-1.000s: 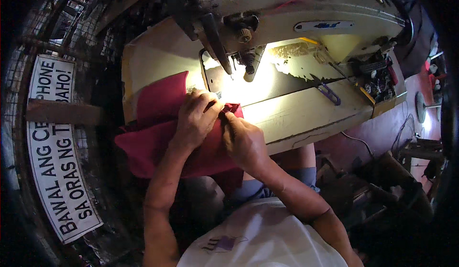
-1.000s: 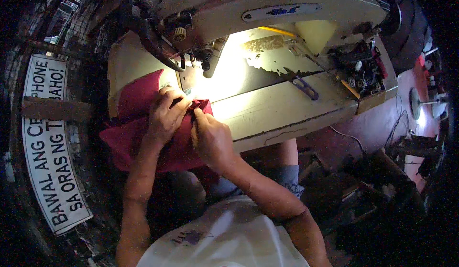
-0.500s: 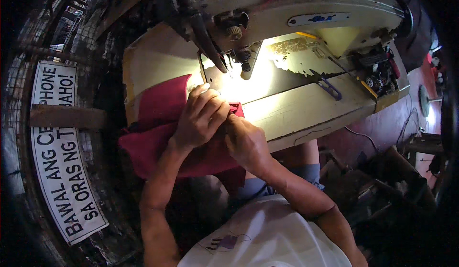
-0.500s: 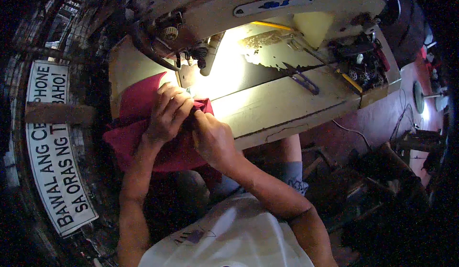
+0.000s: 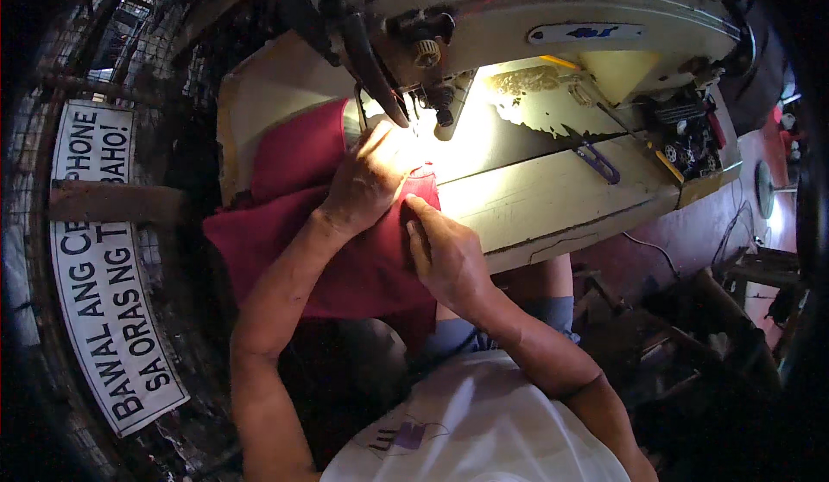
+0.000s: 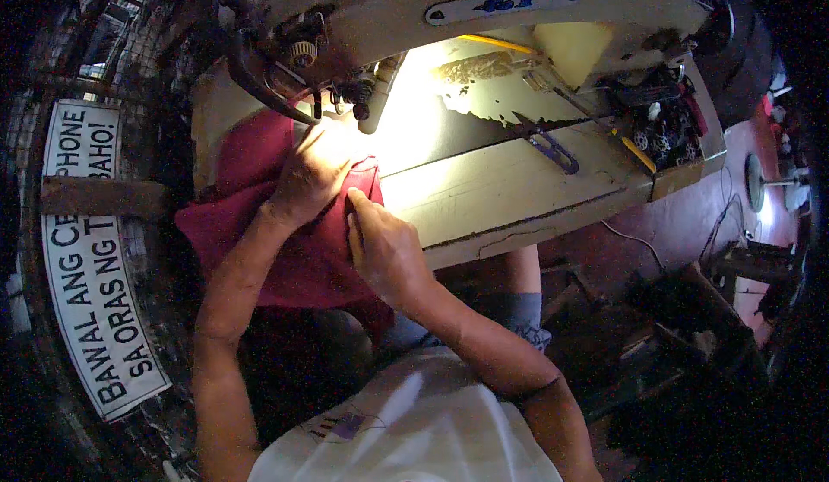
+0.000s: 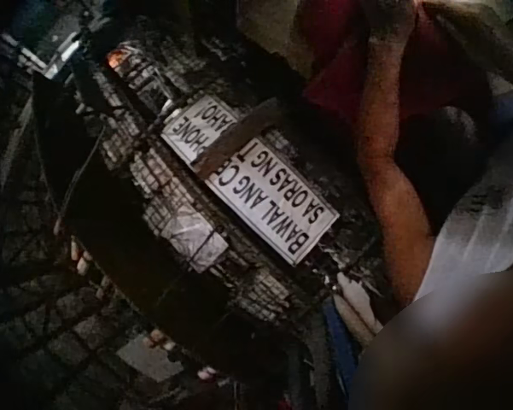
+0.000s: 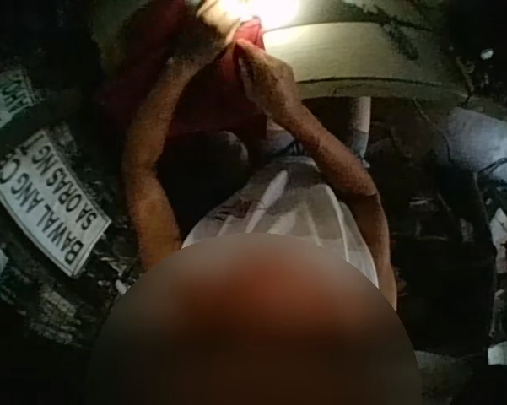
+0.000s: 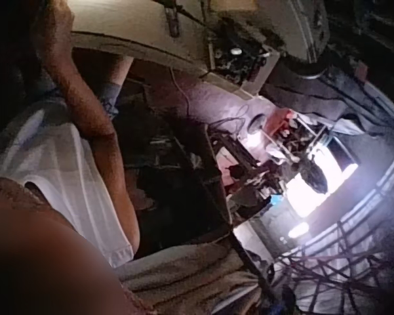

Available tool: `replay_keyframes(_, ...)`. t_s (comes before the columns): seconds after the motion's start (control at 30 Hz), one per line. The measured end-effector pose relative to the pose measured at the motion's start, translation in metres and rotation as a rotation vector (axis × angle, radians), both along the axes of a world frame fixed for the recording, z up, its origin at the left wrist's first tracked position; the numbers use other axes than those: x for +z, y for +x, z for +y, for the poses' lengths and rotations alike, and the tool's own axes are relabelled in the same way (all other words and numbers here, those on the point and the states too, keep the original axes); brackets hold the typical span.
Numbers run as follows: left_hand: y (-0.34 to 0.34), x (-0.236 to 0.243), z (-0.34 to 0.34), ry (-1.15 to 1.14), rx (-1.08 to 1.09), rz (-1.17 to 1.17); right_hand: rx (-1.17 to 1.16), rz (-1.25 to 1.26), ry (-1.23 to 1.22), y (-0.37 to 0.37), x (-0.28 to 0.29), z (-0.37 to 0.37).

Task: Sewing fabric for bag manufacturing using an industrial sewing machine.

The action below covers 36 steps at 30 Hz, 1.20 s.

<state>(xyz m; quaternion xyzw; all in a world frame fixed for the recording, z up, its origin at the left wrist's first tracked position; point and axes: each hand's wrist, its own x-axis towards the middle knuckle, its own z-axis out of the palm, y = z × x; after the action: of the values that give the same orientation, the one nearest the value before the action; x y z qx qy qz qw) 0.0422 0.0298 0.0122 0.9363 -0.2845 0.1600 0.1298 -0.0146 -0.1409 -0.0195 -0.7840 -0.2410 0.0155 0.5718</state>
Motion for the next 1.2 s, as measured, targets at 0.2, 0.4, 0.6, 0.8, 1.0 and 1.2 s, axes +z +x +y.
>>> replay_keyframes(0.2,-0.002,-0.001,-0.005,-0.045,0.052,0.015,-0.043,0.132,-0.017,0.0,0.007,0.003)
replay_keyframes(0.4,-0.005,-0.003,-0.003,-0.099,0.09,0.071,-0.021,0.208,-0.008,0.004,0.01,0.001)
replay_keyframes(0.6,0.001,-0.001,0.011,-0.208,0.043,0.252,0.048,0.267,-0.024,0.005,0.013,-0.002)
replay_keyframes(0.8,0.002,-0.002,0.014,-0.241,0.044,0.388,0.073,0.241,-0.084,0.007,0.015,-0.002)
replay_keyframes(1.0,-0.002,0.001,0.004,-0.124,0.091,0.242,0.04,0.271,-0.113,0.007,0.017,0.0)
replay_keyframes(1.2,-0.004,-0.001,-0.002,-0.012,0.095,0.12,0.045,0.236,-0.096,0.009,0.014,-0.001)
